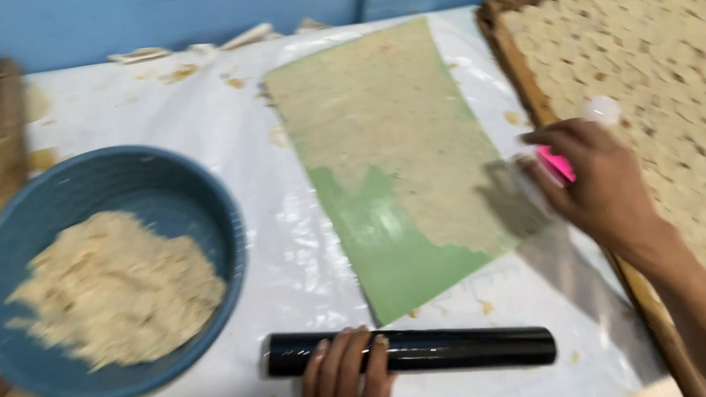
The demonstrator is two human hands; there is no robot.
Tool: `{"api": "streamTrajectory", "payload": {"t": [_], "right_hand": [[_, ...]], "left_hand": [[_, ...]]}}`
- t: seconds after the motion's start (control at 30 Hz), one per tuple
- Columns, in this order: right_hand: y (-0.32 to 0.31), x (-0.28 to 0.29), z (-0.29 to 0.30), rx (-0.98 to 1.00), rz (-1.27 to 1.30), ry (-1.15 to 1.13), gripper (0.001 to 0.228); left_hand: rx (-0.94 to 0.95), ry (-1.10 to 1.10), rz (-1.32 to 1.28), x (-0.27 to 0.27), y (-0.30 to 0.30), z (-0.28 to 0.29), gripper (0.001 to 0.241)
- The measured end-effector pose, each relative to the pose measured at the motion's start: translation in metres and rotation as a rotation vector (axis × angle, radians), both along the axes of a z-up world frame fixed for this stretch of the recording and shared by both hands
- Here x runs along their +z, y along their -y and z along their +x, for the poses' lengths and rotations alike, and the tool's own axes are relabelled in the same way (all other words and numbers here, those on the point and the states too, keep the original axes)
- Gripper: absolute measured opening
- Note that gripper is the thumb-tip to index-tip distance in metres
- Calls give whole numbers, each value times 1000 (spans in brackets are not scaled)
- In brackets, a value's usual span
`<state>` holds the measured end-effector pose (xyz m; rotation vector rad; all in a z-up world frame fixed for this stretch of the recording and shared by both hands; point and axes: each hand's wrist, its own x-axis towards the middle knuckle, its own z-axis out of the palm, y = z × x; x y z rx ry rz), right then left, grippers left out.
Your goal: Flattening and spreading dough onto a plastic-covered board using a rolling pin and spatula to prepare crackers.
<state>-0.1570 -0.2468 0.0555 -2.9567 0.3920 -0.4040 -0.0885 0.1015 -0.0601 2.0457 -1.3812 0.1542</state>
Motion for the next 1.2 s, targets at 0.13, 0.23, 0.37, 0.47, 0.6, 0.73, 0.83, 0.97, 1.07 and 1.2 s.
{"api": "streamTrajectory", "payload": {"t": [0.13, 0.23, 0.37, 0.47, 0.6, 0.73, 0.83, 0.97, 1.07, 1.2], "right_hand": [[33, -17, -85, -435, -84, -91, 31], [47, -47, -113, -528, -92, -213, 37], [48, -62, -107, -556, -74, -150, 32], [42, -59, -104, -546, -98, -107, 40], [51, -68, -104, -512, -48, -140, 50], [59, -72, -96, -503, 90, -58, 39], [25, -39, -61, -418, 190, 25, 30], [-26, -5, 4, -216, 140, -1, 27], [-67, 14, 68, -5, 109, -137, 56], [-158, 53, 143, 195, 358, -166, 26]], "left_hand": [[-68, 96, 55, -3, 6, 5, 46], [-167, 226, 62, -2, 20, 12, 44], [-223, 321, 9, 17, 36, 13, 34], [-283, 177, -9, 24, 41, 15, 32], [-245, 267, 33, 39, 43, 17, 34], [-261, 274, -88, 21, 51, 5, 25], [-273, 266, -198, 10, 69, -5, 17], [-322, 202, -327, -5, 92, -12, 9], [-268, 180, -389, -9, 90, -14, 12], [-235, 250, -292, -18, 90, -12, 20]]}}
